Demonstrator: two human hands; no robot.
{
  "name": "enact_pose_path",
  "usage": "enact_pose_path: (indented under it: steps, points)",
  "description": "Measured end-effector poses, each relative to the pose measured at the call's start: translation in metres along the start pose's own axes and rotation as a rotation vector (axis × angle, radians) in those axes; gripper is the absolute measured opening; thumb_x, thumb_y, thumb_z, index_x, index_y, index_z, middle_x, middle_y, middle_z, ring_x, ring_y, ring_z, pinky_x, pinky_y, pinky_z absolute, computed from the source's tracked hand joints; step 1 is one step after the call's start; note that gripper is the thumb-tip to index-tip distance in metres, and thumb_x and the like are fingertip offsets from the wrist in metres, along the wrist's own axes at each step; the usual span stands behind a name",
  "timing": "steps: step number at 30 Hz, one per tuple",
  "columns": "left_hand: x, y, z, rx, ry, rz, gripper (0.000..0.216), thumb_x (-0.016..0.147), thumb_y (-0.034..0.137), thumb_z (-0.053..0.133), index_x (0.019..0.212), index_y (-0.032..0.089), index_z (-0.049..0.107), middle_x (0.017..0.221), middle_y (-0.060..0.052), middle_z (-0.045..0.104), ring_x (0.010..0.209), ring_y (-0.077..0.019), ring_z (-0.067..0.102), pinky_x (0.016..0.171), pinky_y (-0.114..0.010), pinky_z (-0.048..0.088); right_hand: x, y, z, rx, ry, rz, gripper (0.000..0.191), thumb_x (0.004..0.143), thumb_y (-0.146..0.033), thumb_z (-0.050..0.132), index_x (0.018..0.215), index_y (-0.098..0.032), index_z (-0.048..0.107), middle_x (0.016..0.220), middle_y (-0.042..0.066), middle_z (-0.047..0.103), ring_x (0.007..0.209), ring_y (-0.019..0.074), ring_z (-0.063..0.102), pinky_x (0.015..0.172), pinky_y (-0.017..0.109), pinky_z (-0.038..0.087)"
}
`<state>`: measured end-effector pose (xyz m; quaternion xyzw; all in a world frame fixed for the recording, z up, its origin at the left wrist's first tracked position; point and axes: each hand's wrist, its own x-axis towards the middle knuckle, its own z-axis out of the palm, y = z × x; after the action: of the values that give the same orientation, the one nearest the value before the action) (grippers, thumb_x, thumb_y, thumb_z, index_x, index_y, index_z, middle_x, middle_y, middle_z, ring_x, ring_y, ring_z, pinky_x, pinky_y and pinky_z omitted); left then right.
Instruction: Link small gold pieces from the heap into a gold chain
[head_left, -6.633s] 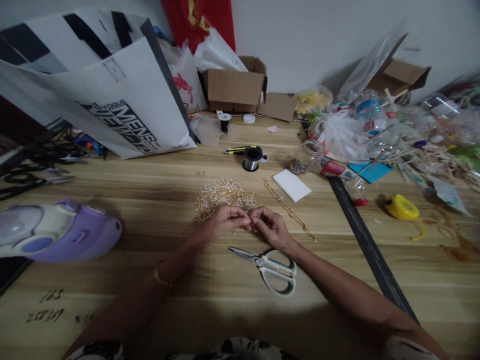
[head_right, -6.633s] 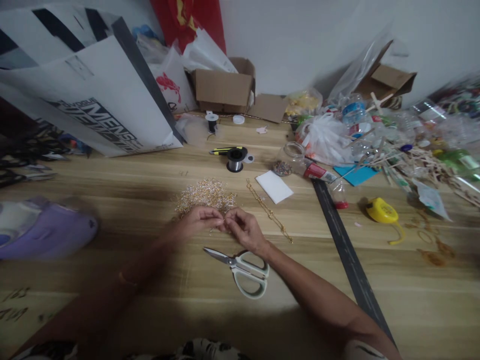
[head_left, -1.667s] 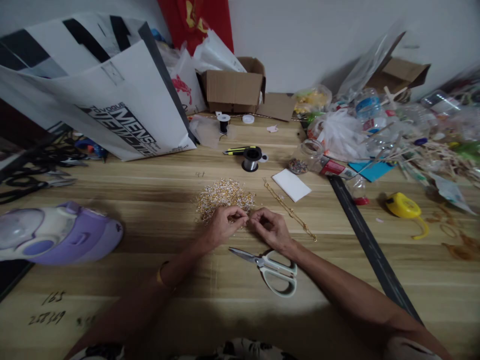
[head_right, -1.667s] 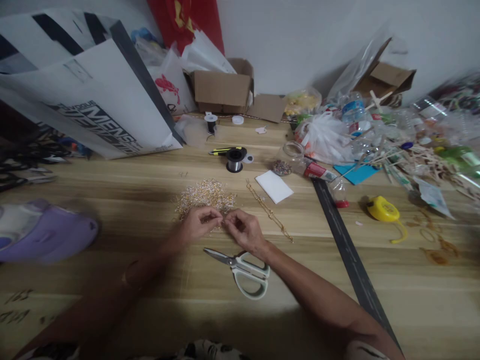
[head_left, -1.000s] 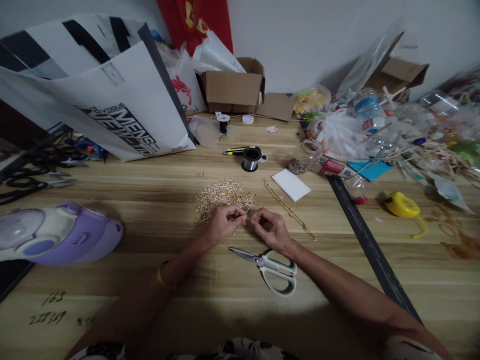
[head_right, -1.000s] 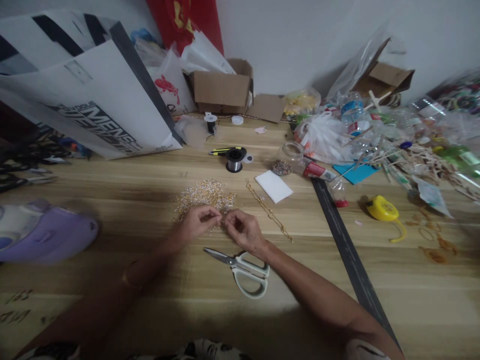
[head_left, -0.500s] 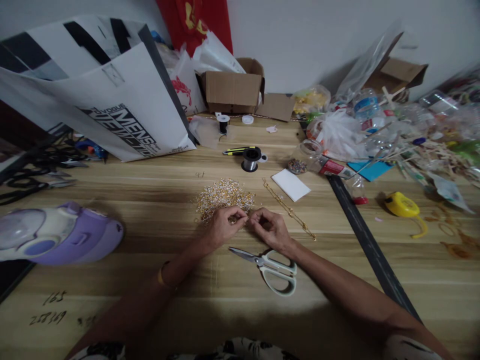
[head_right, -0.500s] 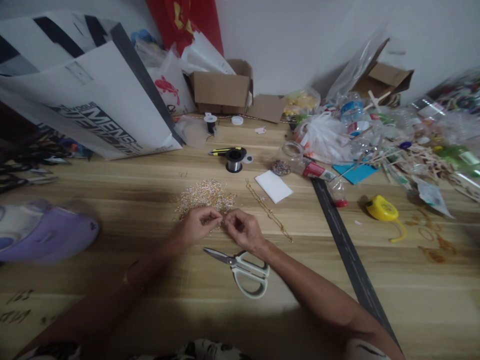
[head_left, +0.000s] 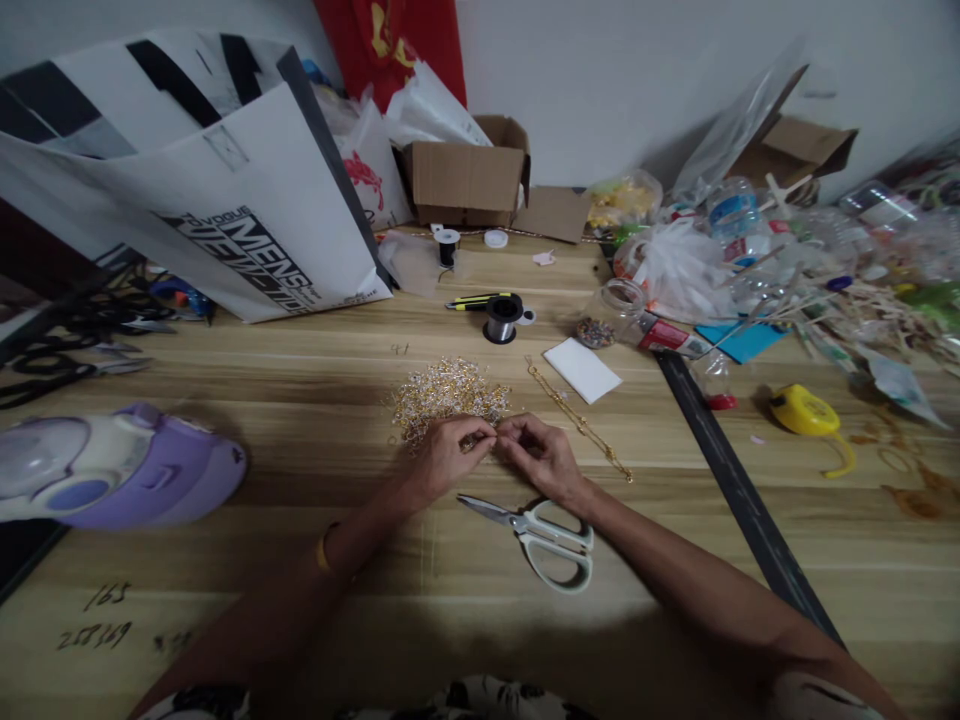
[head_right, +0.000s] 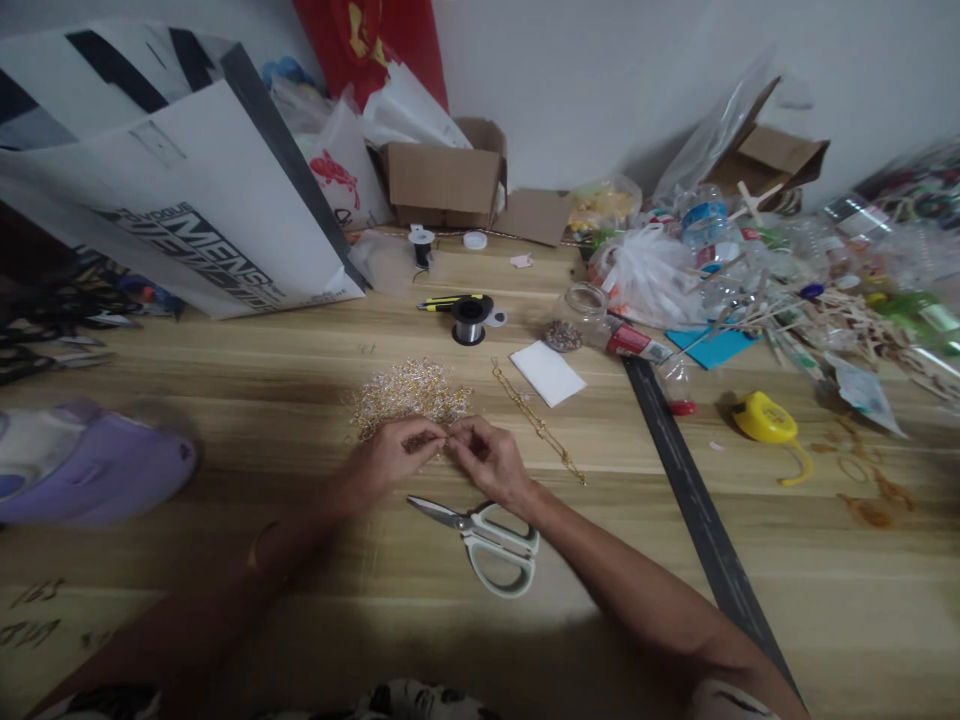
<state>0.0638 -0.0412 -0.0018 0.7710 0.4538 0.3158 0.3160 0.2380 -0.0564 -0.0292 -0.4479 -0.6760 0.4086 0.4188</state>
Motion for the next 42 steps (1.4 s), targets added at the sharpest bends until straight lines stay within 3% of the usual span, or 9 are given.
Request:
enact_pose_path:
  steps: [7, 24, 42]
  points:
    - [0.0001, -0.0031, 0.0009, -0.017, -0.007, 0.042, 0.011, 0.078, 0.013, 0.058, 0.077, 0.016, 0.069, 0.078, -0.003, 0.072, 0.072, -0.0132, 0.065, 0.071, -0.023, 0.048, 0.0013, 0.0041, -0.0007, 0.076, -0.059, 0.024, 0.029, 0.086, -0.035, 0.056, 0.105, -0.013, 0.059, 0.069, 0.001, 0.06, 0.06, 0.0119, 0.055, 0.057, 0.024, 0.045]
    - [0.0016, -0.0044, 0.0022, -0.149, -0.067, -0.08, 0.01, 0.075, 0.014, 0.059, 0.076, 0.013, 0.068, 0.073, -0.003, 0.07, 0.067, -0.0121, 0.063, 0.063, -0.02, 0.046, 0.0017, 0.0022, -0.0011, 0.123, -0.044, 0.007, 0.021, 0.087, -0.036, 0.054, 0.082, -0.016, 0.056, 0.065, 0.001, 0.058, 0.059, 0.0123, 0.052, 0.055, 0.024, 0.042]
    - [0.0024, -0.0075, 0.0035, -0.322, -0.112, -0.107, 0.011, 0.076, 0.02, 0.058, 0.073, 0.011, 0.066, 0.068, -0.004, 0.067, 0.064, -0.012, 0.06, 0.061, -0.02, 0.044, 0.0019, 0.003, -0.0011, 0.175, -0.053, 0.052, 0.021, 0.089, -0.036, 0.052, 0.085, -0.016, 0.054, 0.067, 0.0, 0.055, 0.06, 0.0117, 0.051, 0.057, 0.023, 0.042]
